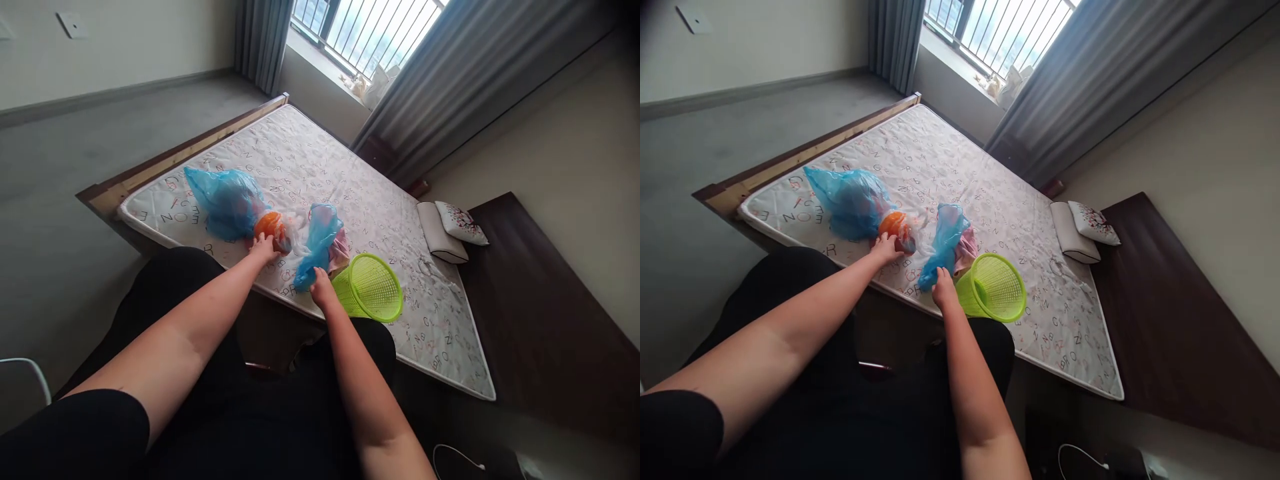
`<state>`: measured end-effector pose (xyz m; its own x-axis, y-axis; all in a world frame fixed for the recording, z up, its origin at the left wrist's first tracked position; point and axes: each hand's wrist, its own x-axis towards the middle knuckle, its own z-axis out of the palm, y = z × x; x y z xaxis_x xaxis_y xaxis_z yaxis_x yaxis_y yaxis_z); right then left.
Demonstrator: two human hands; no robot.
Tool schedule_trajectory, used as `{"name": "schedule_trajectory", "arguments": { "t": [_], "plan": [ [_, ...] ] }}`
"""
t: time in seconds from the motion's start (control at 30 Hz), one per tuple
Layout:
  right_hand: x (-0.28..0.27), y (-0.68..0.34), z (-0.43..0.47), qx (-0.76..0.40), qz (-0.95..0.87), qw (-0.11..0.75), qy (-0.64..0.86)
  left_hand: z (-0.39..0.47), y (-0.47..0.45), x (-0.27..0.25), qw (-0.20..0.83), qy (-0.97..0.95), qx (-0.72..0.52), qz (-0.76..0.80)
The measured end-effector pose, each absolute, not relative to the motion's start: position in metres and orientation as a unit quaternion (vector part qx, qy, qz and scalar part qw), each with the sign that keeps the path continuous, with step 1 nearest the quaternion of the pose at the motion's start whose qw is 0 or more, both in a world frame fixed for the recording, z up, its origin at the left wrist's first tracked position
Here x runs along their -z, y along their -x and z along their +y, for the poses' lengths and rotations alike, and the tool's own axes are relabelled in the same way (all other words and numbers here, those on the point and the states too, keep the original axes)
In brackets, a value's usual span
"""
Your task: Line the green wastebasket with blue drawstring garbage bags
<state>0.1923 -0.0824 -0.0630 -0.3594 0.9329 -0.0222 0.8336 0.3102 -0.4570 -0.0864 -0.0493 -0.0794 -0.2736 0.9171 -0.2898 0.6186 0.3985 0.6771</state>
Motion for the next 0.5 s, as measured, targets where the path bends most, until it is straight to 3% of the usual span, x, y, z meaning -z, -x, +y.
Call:
{"name": "schedule_trajectory", "arguments": {
  "t": [0.3,0.5],
  "plan": [
    [0.049,-0.197,-0.135,-0.355,-0.788,0.094,0.494,-0.011,0.047,0.081,0.367,-0.605,-0.239,0.665],
    [0.032,-0.193,-0.131,-0.352,-0.805,0.014,0.478,-0.033,0.103,0.076,0.285,-0.543,-0.136,0.778]
  ]
}}
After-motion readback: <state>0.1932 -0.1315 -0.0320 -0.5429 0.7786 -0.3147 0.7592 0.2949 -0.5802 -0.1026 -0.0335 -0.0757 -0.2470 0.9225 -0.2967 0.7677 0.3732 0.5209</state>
